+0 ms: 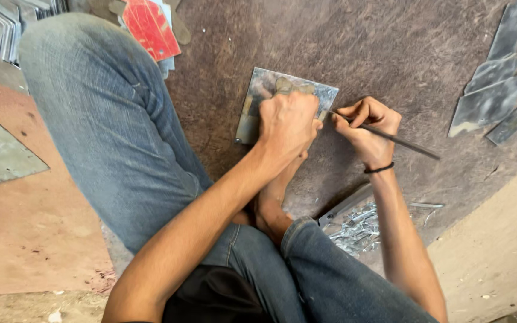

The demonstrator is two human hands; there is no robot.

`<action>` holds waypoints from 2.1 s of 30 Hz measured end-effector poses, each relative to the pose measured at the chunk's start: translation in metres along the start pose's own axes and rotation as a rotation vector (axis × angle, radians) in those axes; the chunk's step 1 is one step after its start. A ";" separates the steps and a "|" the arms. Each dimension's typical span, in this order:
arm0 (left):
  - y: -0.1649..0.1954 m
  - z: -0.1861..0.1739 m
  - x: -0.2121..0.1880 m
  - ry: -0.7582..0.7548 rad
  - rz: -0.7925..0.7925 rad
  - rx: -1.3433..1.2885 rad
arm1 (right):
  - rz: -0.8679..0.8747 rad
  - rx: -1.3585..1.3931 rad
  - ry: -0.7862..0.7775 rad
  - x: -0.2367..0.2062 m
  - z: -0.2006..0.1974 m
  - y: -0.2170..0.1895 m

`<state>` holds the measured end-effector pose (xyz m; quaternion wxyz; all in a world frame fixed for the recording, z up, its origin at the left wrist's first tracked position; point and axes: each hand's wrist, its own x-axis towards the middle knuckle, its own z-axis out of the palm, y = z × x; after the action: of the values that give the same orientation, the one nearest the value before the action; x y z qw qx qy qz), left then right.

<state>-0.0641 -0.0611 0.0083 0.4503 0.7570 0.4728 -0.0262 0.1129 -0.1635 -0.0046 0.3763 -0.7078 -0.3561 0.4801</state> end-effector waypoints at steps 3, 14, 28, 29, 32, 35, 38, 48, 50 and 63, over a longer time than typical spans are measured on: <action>-0.001 0.004 -0.002 0.036 -0.009 0.079 | -0.031 0.026 0.198 -0.023 0.016 0.012; -0.007 0.012 -0.033 0.082 0.232 0.142 | 0.030 0.257 0.641 -0.126 0.106 0.048; -0.002 0.016 -0.031 0.112 0.203 0.193 | 0.029 0.212 0.665 -0.119 0.108 0.043; -0.002 0.017 -0.031 0.116 0.204 0.188 | 0.010 0.190 0.646 -0.120 0.109 0.043; -0.004 0.020 -0.032 0.127 0.209 0.193 | -0.037 0.105 0.604 -0.122 0.107 0.044; -0.004 0.024 -0.035 0.106 0.193 0.201 | -0.051 -0.015 0.521 -0.126 0.099 0.043; -0.001 0.021 -0.036 0.105 0.199 0.197 | -0.086 -0.112 0.411 -0.126 0.092 0.035; -0.051 -0.063 -0.063 0.301 0.163 0.143 | -0.331 -0.208 0.321 -0.112 0.108 -0.033; -0.062 -0.070 -0.058 0.183 -0.007 0.266 | -0.485 -0.242 0.183 -0.094 0.119 -0.041; -0.084 -0.068 -0.032 0.332 -0.136 0.273 | -0.702 -0.472 0.004 -0.067 0.163 -0.058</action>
<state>-0.1697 -0.0231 0.0081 0.2569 0.7712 0.5825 0.0048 -0.0685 -0.1633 0.0320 0.3452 -0.6112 -0.6752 0.2266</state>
